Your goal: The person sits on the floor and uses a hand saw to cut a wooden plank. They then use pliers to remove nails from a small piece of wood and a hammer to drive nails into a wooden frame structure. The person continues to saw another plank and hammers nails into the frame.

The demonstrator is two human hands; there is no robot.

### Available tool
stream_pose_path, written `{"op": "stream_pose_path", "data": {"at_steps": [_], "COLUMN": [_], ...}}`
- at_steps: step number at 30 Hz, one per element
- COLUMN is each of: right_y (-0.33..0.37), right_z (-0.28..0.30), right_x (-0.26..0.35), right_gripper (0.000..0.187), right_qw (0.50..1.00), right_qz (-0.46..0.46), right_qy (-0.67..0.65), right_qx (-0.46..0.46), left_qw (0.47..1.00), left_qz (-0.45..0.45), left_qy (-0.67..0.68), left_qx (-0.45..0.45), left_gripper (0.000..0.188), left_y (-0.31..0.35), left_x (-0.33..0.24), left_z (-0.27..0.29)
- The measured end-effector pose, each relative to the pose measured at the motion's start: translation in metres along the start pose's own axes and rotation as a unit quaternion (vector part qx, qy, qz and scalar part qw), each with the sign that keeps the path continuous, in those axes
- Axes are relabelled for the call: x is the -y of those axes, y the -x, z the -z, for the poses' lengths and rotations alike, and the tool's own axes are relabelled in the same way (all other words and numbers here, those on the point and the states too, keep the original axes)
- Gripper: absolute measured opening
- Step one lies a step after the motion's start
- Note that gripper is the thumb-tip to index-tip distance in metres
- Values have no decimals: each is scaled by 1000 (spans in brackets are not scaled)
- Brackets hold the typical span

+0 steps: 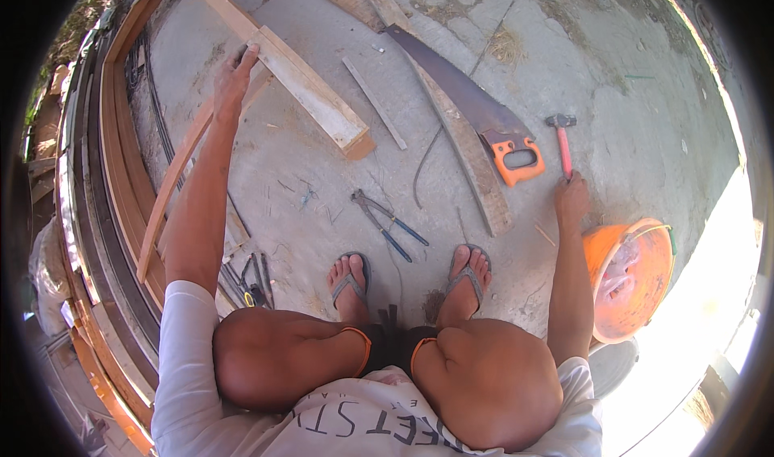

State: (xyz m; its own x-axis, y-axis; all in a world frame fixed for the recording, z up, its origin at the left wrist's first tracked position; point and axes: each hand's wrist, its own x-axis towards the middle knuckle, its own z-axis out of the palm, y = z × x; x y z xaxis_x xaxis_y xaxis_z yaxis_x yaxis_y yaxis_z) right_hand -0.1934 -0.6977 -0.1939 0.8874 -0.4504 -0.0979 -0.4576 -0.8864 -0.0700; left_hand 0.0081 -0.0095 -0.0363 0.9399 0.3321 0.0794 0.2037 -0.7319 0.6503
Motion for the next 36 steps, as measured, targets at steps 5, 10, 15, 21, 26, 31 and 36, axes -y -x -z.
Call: {"op": "stream_pose_path", "data": {"at_steps": [5, 10, 15, 21, 26, 31, 36], "right_y": [-12, -7, 45, 92, 95, 92, 93], "right_z": [-15, 26, 129, 145, 135, 131, 144], "right_x": [-41, 30, 161, 298, 342, 351, 350], "right_gripper": [36, 36, 37, 54, 54, 45, 47], "right_qw": [994, 955, 853, 756, 758, 736, 709], "right_qz": [44, -55, 13, 143, 176, 177, 134], "right_qy": [-80, -289, -485, -558, -541, -578, -593], "right_qx": [-63, 45, 192, 311, 320, 304, 357], "left_qw": [999, 999, 998, 997, 999, 998, 996], "left_qz": [-34, -12, -11, -7, 1, 5, 29], "left_qy": [4, 15, 25, 9, -6, 31, 51], "left_qx": [-35, -38, -50, -76, -46, -56, -63], "left_gripper": [69, 66, 65, 63, 58, 53, 61], "left_y": [-2, 12, 12, 14, 9, 9, 3], "left_x": [-18, -17, -17, -18, -30, -12, -5], "left_z": [-12, -2, -6, -13, -12, -14, -14]}}
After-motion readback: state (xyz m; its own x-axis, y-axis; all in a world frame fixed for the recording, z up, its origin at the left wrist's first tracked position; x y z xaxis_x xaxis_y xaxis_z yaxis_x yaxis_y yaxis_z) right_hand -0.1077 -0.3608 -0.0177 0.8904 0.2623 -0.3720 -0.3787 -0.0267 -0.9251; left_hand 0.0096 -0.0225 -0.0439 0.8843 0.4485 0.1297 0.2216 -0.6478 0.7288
